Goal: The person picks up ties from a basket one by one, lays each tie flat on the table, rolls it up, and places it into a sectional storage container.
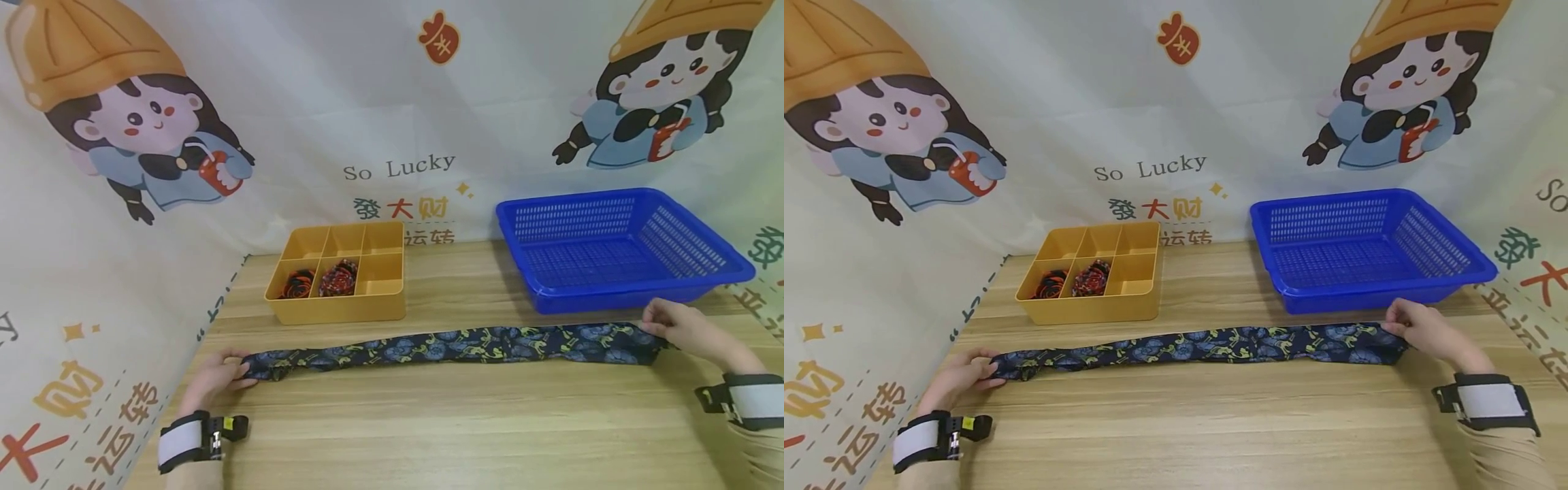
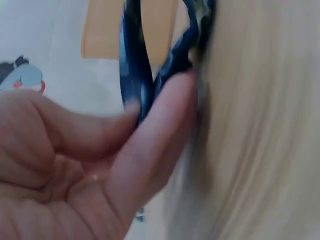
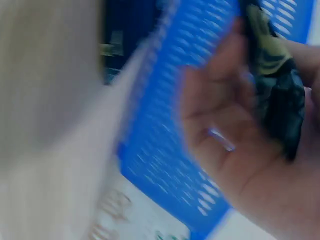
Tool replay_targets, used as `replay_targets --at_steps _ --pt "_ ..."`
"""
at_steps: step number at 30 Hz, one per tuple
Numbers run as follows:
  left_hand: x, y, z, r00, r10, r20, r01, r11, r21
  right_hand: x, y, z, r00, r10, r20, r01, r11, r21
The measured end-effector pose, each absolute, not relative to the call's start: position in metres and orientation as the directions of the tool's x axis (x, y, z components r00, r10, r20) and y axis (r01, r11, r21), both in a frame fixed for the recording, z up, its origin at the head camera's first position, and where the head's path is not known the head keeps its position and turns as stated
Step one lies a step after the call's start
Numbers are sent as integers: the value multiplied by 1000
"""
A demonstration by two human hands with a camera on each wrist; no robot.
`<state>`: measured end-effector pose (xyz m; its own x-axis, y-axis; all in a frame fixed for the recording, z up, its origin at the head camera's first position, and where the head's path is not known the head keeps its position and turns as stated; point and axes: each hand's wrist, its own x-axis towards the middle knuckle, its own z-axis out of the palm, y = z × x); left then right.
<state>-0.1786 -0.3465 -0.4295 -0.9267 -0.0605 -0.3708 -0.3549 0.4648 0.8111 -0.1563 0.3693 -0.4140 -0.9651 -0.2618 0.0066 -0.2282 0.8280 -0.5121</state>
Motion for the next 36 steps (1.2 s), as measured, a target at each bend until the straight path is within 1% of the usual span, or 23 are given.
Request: replay_targets --at_steps 2,3,5,7,9,11,12,14,16,20,22,24,26,27,29,31,34,36 --pt "-180 -346 -429 -920 -78 -384 -383 386 839 -161 366 -415 -971 -240 -17 -200 843 -499" --pt "-180 -346 -429 -921 -95 -378 -384 392 836 -163 364 -417 -970 -237 -47 -183 849 -496" --pt "-181 -345 -427 -921 -150 -361 -388 462 797 -165 361 -421 -966 -243 -88 -174 865 -471" --pt "-181 -344 -425 -922 -202 -331 -384 587 712 -165 358 -425 -963 -244 -115 -166 872 -461" --pt "-180 -342 -423 -924 -241 -296 -378 695 612 -165 356 -428 -968 -216 -129 -137 884 -448" --pt "-179 -340 -422 -927 -268 -262 -372 743 556 -165 355 -430 -975 -182 -130 -106 889 -445" --pt "-179 -339 -422 -930 -276 -242 -366 751 549 -165 355 -430 -977 -165 -135 -88 889 -449" --pt "-179 -338 -424 -933 -296 -203 -359 745 562 -165 356 -430 -978 -142 -151 -54 877 -478" --pt "-179 -338 -426 -932 -318 -174 -357 723 591 -164 358 -430 -979 -149 -143 -53 852 -521" --pt "-181 -340 -429 -930 -314 -191 -356 644 677 -164 364 -428 -975 -173 -139 -55 797 -601" --pt "-182 -343 -429 -932 -289 -217 -351 584 732 -163 370 -426 -980 -145 -140 -34 804 -594" --pt "-182 -347 -430 -935 -259 -240 -344 512 787 -161 380 -423 -987 -82 -136 9 827 -562" --pt "-182 -348 -430 -937 -246 -248 -340 479 809 -159 388 -420 -993 -9 -120 55 852 -521" --pt "-182 -347 -430 -942 -239 -238 -328 491 807 -159 391 -419 -994 27 -109 78 866 -494" --pt "-185 -344 -430 -951 -233 -203 -304 581 755 -158 394 -420 -994 81 -79 108 888 -448" --pt "-188 -339 -428 -958 -226 -178 -286 697 658 -158 394 -421 -994 96 -58 112 896 -430" --pt "-192 -334 -423 -962 -207 -177 -269 818 508 -160 396 -423 -997 56 -60 77 892 -445" --pt "-193 -334 -420 -958 -195 -212 -274 840 467 -162 399 -423 -996 9 -94 55 869 -492"
